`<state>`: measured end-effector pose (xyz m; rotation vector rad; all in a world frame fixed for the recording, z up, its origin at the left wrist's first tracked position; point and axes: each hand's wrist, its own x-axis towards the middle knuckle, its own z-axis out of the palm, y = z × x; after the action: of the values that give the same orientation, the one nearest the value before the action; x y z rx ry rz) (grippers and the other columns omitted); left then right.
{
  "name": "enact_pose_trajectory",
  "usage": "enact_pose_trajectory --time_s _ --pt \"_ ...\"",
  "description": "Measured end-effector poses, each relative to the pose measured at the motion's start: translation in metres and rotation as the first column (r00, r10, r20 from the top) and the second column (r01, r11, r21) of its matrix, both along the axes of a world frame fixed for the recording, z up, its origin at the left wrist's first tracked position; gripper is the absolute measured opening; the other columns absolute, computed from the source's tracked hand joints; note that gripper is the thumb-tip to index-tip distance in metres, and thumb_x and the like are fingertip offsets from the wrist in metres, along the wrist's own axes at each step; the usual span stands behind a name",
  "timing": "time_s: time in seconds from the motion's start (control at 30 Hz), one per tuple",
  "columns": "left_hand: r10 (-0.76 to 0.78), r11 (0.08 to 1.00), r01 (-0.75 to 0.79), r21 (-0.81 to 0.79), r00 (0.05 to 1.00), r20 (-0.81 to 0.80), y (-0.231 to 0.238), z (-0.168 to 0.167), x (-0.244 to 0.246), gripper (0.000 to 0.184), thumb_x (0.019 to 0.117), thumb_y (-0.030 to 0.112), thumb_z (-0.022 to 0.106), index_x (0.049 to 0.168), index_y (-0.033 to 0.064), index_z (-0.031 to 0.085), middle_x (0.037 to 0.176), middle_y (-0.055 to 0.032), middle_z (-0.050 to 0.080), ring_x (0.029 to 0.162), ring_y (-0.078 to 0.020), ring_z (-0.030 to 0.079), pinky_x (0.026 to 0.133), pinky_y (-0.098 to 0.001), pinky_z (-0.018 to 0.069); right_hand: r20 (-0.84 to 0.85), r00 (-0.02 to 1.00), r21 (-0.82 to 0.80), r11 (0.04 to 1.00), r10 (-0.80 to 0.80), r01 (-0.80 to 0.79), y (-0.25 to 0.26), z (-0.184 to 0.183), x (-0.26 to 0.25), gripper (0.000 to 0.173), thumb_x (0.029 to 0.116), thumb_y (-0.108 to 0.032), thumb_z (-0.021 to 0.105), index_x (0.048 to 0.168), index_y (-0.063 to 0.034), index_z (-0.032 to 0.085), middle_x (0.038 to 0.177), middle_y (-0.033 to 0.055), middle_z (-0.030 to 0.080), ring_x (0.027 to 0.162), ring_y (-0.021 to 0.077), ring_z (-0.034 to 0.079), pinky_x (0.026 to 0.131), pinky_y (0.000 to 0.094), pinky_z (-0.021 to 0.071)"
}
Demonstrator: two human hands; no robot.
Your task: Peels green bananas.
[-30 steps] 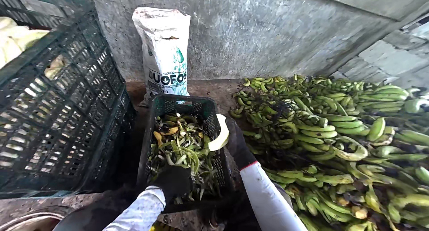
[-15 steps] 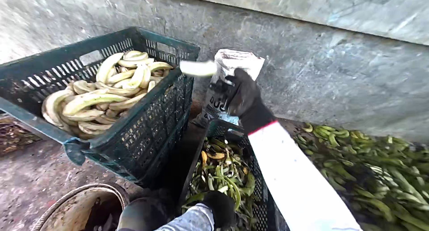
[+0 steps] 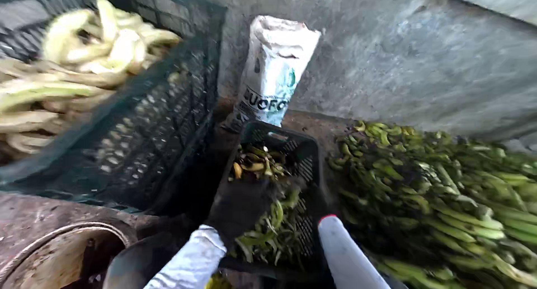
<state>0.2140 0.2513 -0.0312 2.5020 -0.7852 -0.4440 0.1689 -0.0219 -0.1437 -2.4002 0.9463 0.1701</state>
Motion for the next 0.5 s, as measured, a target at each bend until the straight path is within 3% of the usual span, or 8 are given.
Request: enact_pose_trajectory --time_s 0.1,0.2,0.33,0.43,0.5 --pt "0.155 0.975 -0.165 -0.148 0.985 -0.078 0.002 0.011 0.012 0.047 0.1048 0.046 0.052 0.146 0.0242 0.056 0.121 -0.0144 0.068 0.105 -0.0334 0.068 0.090 -0.0574 0.0549 -0.221 0.975 -0.049 0.999 -0.024 0.013 0.012 -0.010 -0.009 0.040 0.1067 -0.017 0.046 0.140 0.0049 0.053 0.134 0.0277 0.060 0.125 0.0415 0.058 0.106 0.0563 0.0454" --pt "0.216 0.933 -0.265 -0.244 0.954 -0.209 0.006 0.022 0.013 0.047 0.1032 0.049 0.055 0.142 0.0238 0.056 0.111 -0.0119 0.068 0.090 -0.0276 0.068 0.080 -0.0540 0.0557 -0.296 0.954 -0.017 0.999 -0.033 0.029 0.017 -0.020 0.000 0.046 0.1066 -0.024 0.047 0.143 0.0030 0.049 0.135 0.0266 0.060 0.126 0.0401 0.059 0.107 0.0553 0.0457" --pt "0.205 0.926 -0.284 -0.248 0.932 -0.299 0.005 0.025 0.014 0.052 0.1021 0.054 0.054 0.145 0.0244 0.054 0.111 -0.0092 0.068 0.094 -0.0247 0.066 0.082 -0.0513 0.0540 -0.378 0.925 -0.015 1.000 -0.027 0.023 0.018 -0.029 0.026 0.056 0.1074 -0.038 0.046 0.147 0.0014 0.048 0.144 0.0243 0.055 0.134 0.0381 0.054 0.111 0.0540 0.0425" --pt "0.213 0.914 -0.304 -0.270 0.923 -0.319 0.005 0.019 0.014 0.051 0.1010 0.056 0.054 0.143 0.0267 0.057 0.111 -0.0049 0.069 0.095 -0.0208 0.067 0.083 -0.0499 0.0550 -0.395 0.911 0.018 0.991 -0.115 0.133 0.024 -0.033 0.041 0.065 0.1063 -0.039 0.047 0.155 0.0023 0.033 0.149 0.0248 0.050 0.138 0.0368 0.050 0.113 0.0531 0.0407" --pt "0.216 0.900 -0.316 -0.300 0.922 -0.322 0.005 0.019 0.016 0.051 0.1000 0.057 0.055 0.141 0.0266 0.057 0.110 -0.0034 0.069 0.093 -0.0185 0.067 0.082 -0.0482 0.0552 -0.310 0.928 0.045 0.972 -0.207 0.232 0.027 -0.042 0.043 0.069 0.1053 -0.037 0.050 0.157 0.0016 0.028 0.150 0.0251 0.049 0.138 0.0367 0.050 0.114 0.0524 0.0404"
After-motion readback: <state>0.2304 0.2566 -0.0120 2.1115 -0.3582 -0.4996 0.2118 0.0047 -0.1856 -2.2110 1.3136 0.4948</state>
